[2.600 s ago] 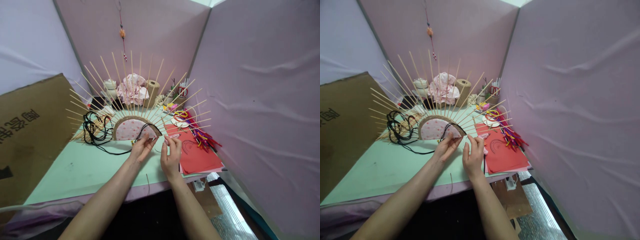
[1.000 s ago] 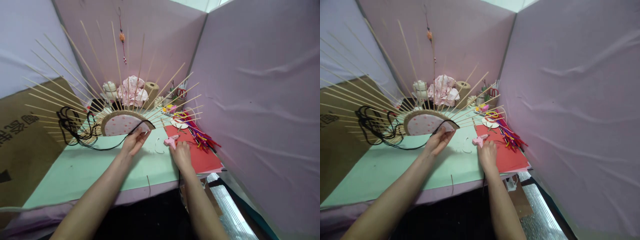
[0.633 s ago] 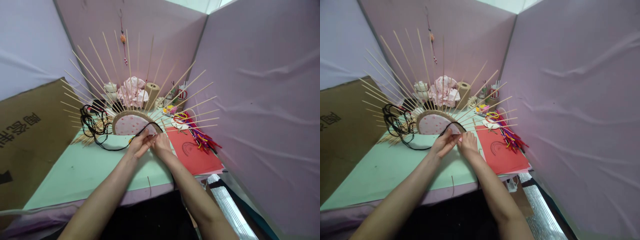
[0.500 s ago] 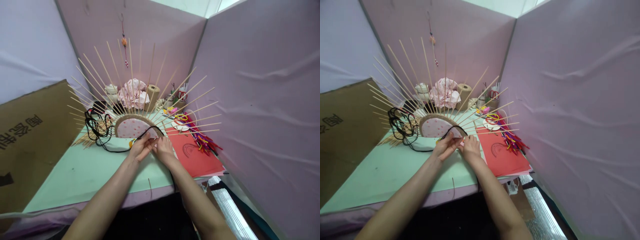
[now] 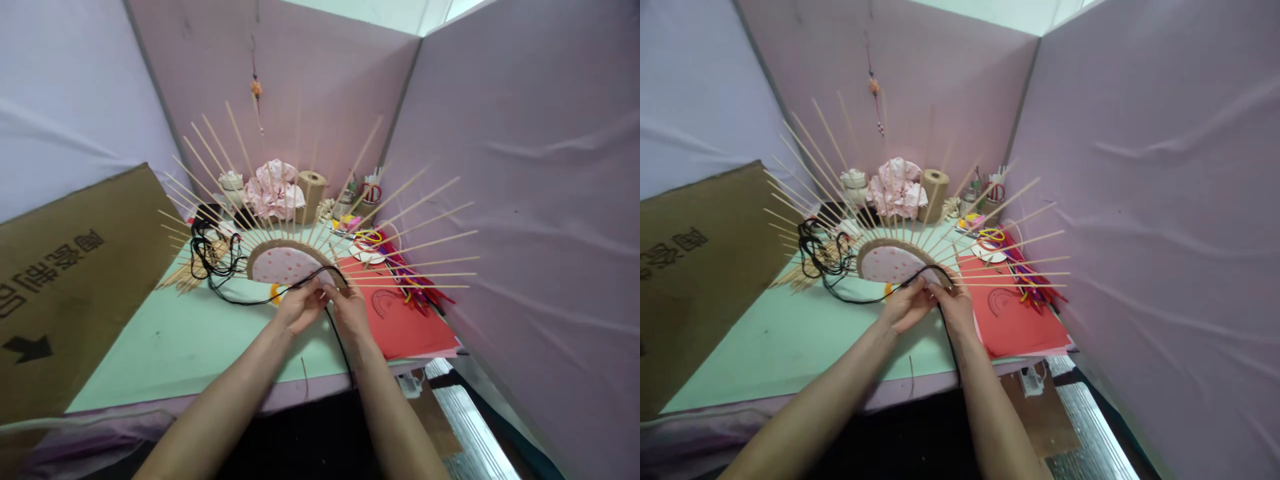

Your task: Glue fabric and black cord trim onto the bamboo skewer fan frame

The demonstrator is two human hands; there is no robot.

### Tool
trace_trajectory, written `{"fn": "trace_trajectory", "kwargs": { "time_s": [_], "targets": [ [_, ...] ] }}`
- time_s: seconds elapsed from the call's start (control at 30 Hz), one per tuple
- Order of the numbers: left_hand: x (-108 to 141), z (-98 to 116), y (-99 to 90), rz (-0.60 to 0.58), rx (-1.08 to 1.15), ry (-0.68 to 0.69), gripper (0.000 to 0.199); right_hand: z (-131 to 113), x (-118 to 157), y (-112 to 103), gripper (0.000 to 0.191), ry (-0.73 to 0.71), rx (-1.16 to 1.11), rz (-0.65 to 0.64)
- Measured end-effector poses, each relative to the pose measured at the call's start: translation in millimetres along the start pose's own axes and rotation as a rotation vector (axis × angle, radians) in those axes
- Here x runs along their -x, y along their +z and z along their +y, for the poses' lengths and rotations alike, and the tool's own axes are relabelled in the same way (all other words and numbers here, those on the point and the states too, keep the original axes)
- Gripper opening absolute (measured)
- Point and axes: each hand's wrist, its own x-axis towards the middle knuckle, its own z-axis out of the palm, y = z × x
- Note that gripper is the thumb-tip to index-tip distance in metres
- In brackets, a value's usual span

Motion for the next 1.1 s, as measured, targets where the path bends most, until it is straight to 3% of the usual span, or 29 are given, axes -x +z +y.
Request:
{"fn": "trace_trajectory", "kwargs": {
  "time_s": [0.2,0.33,0.43,0.5,0.57,0.67,0.73,0.8,0.93,1.1],
  "targets": [
    [7.2,11.4,10.7,0.005,-0.21,-0.011,0.018,10.1,-3.6,1.3,0.029,-0.024,-0.016,0.072],
    [24.1,44.7,13.1,-0.202,-0.582,-0.132,0.022,3.8,-11.6,10.9,0.03,-0.007,-0.115,0.076],
    [53.6,79.4,10.3,-0.311,-0.949,-0.181,0.028,-8.7,-18.5,21.3,0.03,-0.02,-0.183,0.07],
    [77.8,104.7,7.1,-0.224,-1.142,-0.095,0.021,-18.2,-23.5,25.5,0.032,-0.04,-0.198,0.077],
    [97.5,129.3,2.6,-0.044,-1.221,0.091,0.014,-27.3,-28.9,26.7,0.034,-0.043,-0.192,0.069],
    [104.8,159.1,-7.9,0.364,-1.025,0.653,0.037,-40.0,-36.4,26.5,0.036,-0.038,-0.156,0.057],
    [93.9,169.5,-16.1,0.544,-0.828,0.915,0.062,-47.8,-39.6,27.9,0.036,-0.039,-0.127,0.049],
    [76.8,170.6,-22.5,0.595,-0.835,0.986,0.075,-54.2,-40.7,30.9,0.036,-0.044,-0.105,0.041],
    [48.5,155.0,-28.6,0.639,-1.213,1.009,0.083,-60.6,-38.1,36.4,0.038,-0.04,-0.089,0.044],
    [36.7,152.8,-40.4,0.672,-1.523,1.065,0.056,-60.2,-31.8,37.7,0.039,-0.023,-0.083,0.056]
  ]
}}
